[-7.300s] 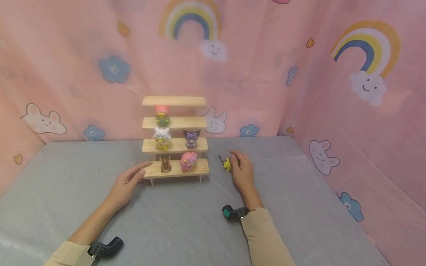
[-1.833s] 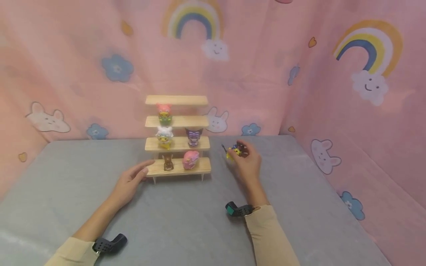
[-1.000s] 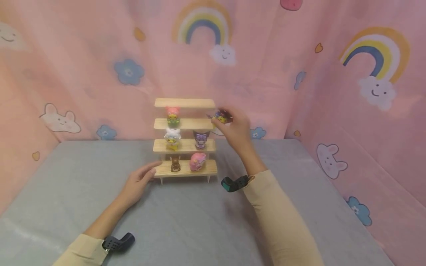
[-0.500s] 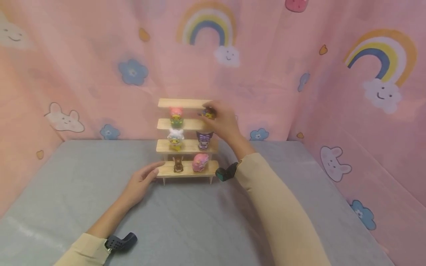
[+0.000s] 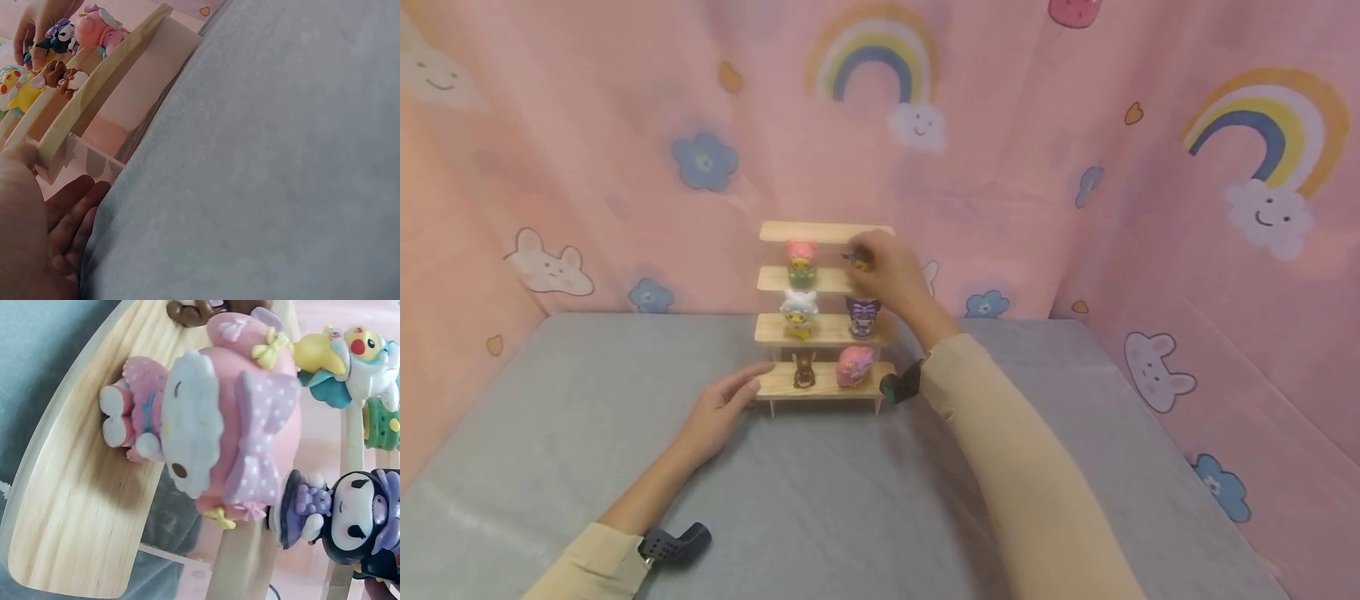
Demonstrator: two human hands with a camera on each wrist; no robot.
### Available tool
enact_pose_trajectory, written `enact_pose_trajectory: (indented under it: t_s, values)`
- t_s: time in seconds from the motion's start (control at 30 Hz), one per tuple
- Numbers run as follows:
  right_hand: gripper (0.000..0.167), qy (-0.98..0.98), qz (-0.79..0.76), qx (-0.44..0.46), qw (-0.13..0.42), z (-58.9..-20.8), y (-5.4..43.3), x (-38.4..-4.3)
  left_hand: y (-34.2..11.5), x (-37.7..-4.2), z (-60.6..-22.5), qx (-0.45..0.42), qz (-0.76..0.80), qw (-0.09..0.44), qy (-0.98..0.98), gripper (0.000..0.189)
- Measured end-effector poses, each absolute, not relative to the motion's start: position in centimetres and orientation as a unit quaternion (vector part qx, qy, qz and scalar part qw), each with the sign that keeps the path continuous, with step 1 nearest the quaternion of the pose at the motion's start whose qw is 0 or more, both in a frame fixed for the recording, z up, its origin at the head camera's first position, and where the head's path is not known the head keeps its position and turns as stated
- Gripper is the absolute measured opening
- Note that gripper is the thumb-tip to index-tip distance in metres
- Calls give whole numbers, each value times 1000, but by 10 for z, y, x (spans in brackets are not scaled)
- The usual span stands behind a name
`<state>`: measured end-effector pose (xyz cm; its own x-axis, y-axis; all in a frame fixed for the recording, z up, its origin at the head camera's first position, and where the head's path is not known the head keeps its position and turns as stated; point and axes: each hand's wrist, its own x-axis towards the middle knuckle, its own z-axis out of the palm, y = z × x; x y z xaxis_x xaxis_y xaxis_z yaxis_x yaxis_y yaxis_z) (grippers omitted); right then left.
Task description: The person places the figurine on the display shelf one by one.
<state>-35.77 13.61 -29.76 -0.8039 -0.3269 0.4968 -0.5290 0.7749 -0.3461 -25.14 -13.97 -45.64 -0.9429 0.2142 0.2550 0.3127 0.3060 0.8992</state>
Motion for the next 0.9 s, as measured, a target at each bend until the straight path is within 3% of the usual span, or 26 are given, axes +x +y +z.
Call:
enact_pose_trajectory:
  t_s: [0.33,0.6,0.9]
  values:
    - [40,-929,216,239,185,-290,138,-354,-140,-253,-457,-160,-575,45,-801,35]
    - [59,-939,199,235,152,-280,141,-349,-144,-252,-458,-156,-574,44,-803,35]
    - [56,-930,216,233,187,-275,158,-334,-146,-252,-459,-150,-561,45,-813,36]
